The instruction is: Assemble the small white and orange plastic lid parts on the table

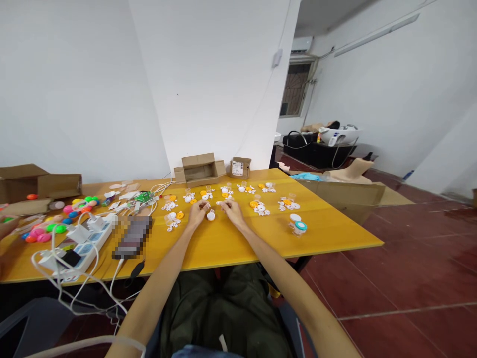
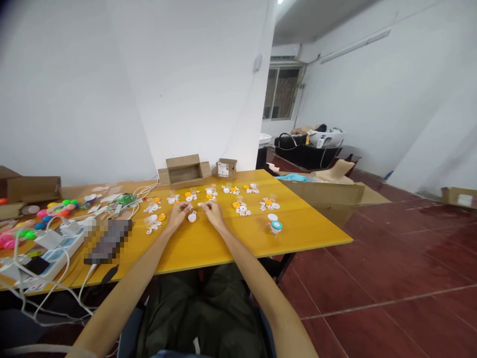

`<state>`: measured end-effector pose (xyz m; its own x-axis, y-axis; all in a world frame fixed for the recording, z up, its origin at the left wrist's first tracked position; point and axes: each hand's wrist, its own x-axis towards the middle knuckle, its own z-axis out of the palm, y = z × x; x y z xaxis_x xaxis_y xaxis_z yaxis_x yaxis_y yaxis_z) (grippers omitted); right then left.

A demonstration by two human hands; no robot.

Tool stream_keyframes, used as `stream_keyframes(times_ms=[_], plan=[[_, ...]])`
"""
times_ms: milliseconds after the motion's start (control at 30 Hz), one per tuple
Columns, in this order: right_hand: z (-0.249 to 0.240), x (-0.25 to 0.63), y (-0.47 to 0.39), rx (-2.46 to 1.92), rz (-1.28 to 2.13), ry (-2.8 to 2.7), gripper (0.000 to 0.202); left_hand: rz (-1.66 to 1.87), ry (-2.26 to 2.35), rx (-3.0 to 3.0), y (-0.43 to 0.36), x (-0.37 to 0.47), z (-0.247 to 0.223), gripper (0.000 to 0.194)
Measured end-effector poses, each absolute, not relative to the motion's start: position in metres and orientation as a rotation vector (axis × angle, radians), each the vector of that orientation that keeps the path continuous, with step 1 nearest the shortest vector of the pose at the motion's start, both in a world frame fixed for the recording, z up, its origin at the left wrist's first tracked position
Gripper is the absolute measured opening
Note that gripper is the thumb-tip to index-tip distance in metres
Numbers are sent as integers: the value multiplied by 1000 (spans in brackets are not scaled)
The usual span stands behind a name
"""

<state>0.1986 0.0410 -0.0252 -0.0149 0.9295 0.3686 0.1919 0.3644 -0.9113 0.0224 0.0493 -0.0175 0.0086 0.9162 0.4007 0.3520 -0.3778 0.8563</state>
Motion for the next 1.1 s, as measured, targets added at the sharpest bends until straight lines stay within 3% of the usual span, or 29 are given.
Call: stream_keyframes(times_ms=[300,800,1100], plan=[[-31,198,36,-1345,451,-1708,6,1274,1421,1913,48,22,-22,8],[-42,200,42,-1335,313,-1835,10,1316,1329,1843,52,20,-27,10],[-38,200,41,-1204,250,-1908,24,1311,1353,1936,46,23,-22,9]])
